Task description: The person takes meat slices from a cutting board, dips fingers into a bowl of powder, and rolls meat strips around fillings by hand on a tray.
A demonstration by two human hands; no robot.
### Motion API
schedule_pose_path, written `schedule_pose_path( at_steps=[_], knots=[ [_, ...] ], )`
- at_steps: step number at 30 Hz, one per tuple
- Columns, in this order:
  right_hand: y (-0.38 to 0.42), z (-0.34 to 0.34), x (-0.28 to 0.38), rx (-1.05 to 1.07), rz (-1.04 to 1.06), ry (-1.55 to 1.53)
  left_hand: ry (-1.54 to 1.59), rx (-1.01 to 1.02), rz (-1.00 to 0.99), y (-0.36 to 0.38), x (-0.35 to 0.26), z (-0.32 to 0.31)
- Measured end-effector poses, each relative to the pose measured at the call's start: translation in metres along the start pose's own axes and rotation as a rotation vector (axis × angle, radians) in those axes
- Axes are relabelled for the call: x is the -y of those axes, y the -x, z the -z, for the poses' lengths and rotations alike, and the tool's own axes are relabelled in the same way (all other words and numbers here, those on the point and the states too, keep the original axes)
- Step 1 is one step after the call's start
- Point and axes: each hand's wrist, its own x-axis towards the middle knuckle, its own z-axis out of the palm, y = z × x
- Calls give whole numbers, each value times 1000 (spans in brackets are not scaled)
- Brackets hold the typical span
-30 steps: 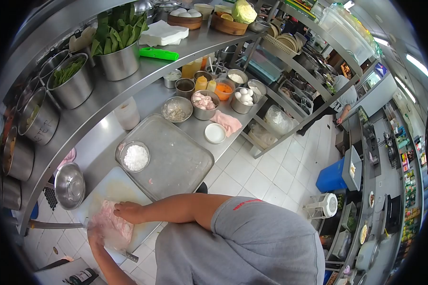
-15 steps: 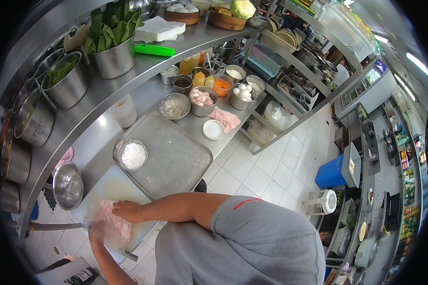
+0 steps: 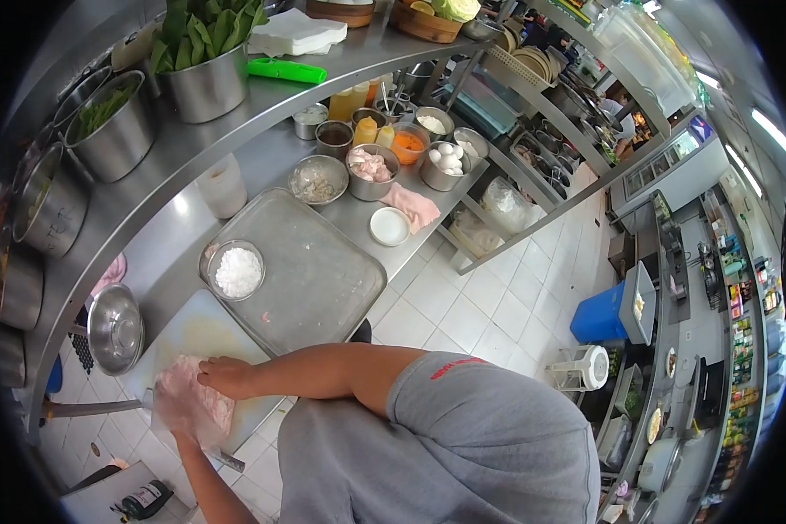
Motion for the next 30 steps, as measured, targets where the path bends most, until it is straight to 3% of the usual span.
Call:
schedule_pose_path(
  at_steps=[4, 10, 12, 13, 15, 16, 18, 22, 24, 25, 27, 28, 29, 30],
  knots=[
    [-1, -7, -4, -32, 26, -8, -80, 208, 253, 1, -20, -1],
    [-1, -8, -2, -22, 22, 46, 217, 173, 16, 39, 10, 17],
    [-1, -5, -2, -9, 24, 45, -74, 108, -165, 43, 41, 15],
    [-1, -5, -2, 3, 21, 41, -75, 107, -163, 44, 43, 6],
    [0, -3, -1, 8, 19, 32, 462, 96, -5, 44, 39, -9],
    [0, -2, 0, 10, 15, 23, 462, 93, -2, 41, 26, -7],
    [1, -1, 0, 14, 22, 22, 920, 141, 525, 33, -17, 10],
    [2, 1, 0, 31, 18, 9, 1279, 293, 625, 16, 26, 8],
    [1, 1, -4, 31, 10, -19, 838, 420, 232, 20, 40, 17],
    [-2, -12, -8, 36, 4, -52, 830, 411, 251, 19, 66, 6],
    [-12, -53, -27, -108, 40, -107, -242, -4, -311, 36, 119, -9],
    [-10, -33, -18, -19, -83, -330, -115, 155, -140, 40, 77, 15],
    [-13, -37, -24, 13, -20, -248, -141, 182, -87, 43, 59, 22],
    [-12, -39, -23, 13, -93, -369, -39, 102, -85, 50, 30, 30]
  ],
)
